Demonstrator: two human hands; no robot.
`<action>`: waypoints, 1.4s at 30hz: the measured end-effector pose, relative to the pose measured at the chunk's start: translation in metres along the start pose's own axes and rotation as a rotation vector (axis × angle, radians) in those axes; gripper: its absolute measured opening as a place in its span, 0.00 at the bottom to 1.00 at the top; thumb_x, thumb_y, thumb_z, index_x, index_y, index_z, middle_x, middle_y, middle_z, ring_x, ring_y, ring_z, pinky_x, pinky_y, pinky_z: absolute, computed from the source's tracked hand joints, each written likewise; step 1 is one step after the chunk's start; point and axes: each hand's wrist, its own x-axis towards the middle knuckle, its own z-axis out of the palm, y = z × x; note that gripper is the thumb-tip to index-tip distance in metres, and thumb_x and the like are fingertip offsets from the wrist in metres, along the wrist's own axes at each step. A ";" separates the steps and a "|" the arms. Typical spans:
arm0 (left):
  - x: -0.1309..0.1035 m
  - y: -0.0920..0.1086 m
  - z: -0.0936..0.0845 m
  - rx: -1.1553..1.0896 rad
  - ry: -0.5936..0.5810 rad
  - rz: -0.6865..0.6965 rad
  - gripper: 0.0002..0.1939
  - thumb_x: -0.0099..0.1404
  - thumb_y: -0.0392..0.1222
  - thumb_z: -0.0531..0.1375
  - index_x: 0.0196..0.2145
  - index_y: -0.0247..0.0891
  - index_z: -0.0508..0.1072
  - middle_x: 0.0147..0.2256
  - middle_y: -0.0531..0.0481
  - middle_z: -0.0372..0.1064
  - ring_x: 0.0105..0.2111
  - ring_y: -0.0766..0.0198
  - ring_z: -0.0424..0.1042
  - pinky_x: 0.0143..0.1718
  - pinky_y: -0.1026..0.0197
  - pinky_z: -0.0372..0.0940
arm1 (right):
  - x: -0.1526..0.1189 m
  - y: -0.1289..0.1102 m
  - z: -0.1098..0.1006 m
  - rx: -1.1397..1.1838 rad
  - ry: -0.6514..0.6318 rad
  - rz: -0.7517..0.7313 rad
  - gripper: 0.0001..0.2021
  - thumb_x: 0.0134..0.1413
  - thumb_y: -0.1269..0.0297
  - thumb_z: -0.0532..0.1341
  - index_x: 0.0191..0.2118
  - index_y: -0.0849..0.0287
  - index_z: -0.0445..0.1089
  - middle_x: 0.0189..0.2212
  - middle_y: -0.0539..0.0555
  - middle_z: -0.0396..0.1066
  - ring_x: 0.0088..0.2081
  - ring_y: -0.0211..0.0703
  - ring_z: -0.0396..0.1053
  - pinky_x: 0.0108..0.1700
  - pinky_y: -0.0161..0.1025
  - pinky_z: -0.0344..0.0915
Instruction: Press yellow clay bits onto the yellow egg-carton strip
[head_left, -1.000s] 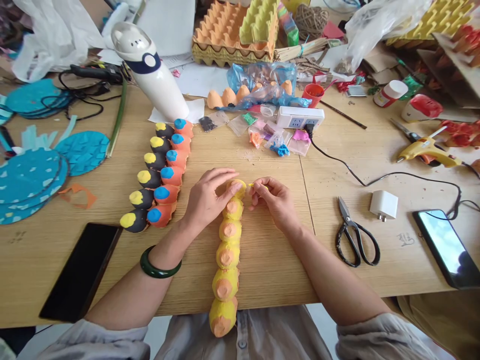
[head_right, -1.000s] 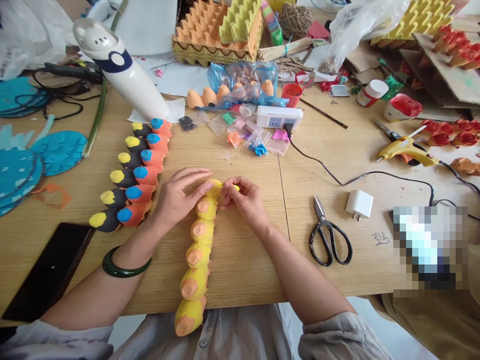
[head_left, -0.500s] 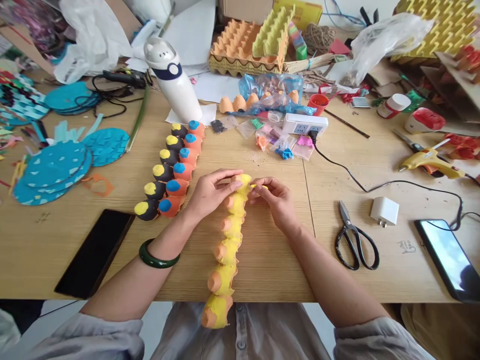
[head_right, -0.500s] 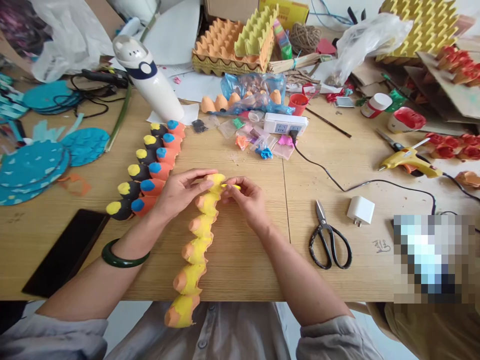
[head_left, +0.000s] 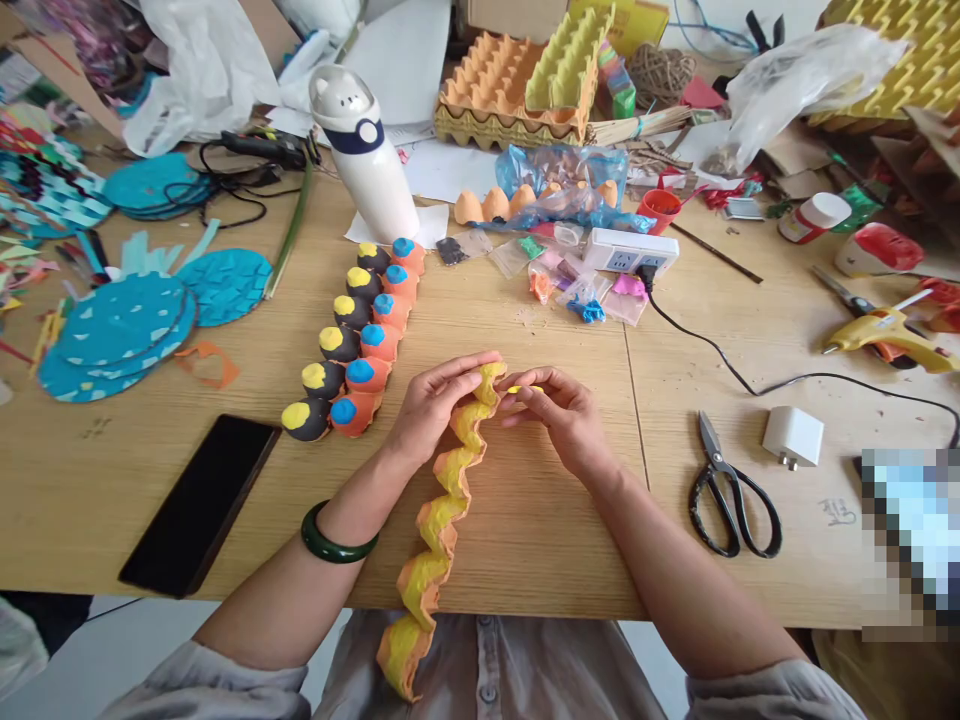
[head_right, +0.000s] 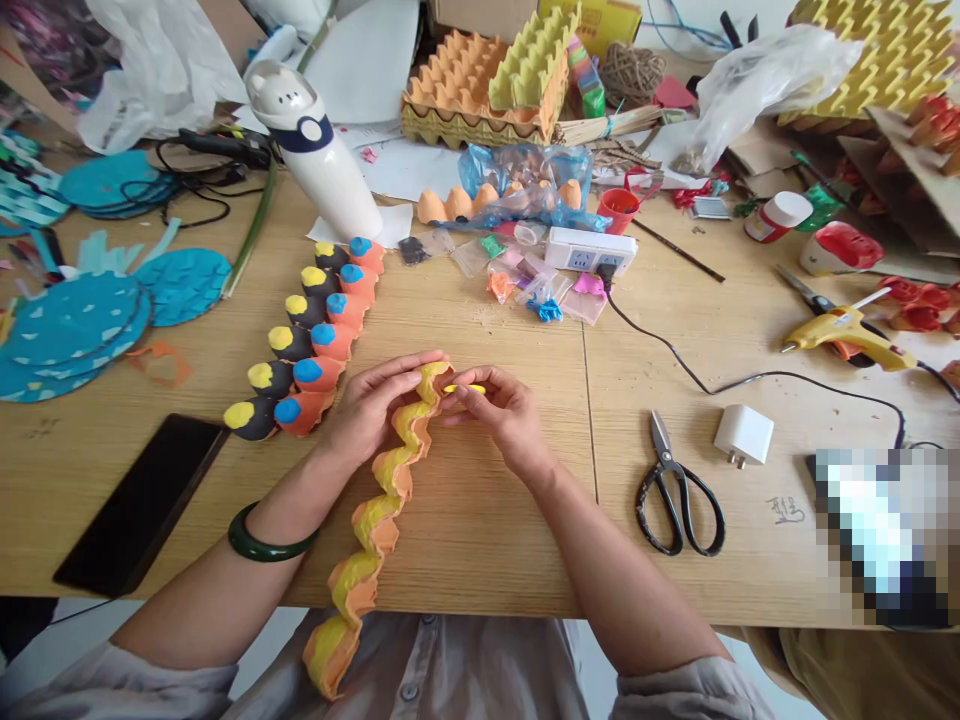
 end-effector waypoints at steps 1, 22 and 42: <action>-0.001 -0.001 0.000 -0.007 -0.010 -0.003 0.19 0.67 0.49 0.66 0.53 0.42 0.81 0.57 0.44 0.77 0.58 0.50 0.75 0.60 0.51 0.69 | -0.001 0.000 0.001 -0.012 0.001 0.003 0.12 0.55 0.57 0.73 0.37 0.59 0.75 0.37 0.53 0.79 0.35 0.40 0.79 0.39 0.40 0.80; -0.010 0.011 0.011 0.141 -0.025 0.103 0.16 0.70 0.47 0.64 0.53 0.42 0.80 0.56 0.46 0.77 0.58 0.56 0.74 0.60 0.56 0.69 | -0.007 -0.003 0.008 -0.185 0.151 -0.049 0.09 0.57 0.59 0.71 0.39 0.56 0.77 0.31 0.49 0.73 0.24 0.34 0.69 0.24 0.36 0.75; -0.012 0.006 0.021 0.164 -0.040 0.230 0.14 0.72 0.45 0.61 0.52 0.42 0.80 0.52 0.46 0.78 0.55 0.58 0.75 0.55 0.59 0.72 | -0.019 -0.004 0.004 -0.746 0.115 -0.353 0.06 0.65 0.67 0.64 0.44 0.50 0.77 0.36 0.52 0.74 0.34 0.41 0.72 0.31 0.39 0.72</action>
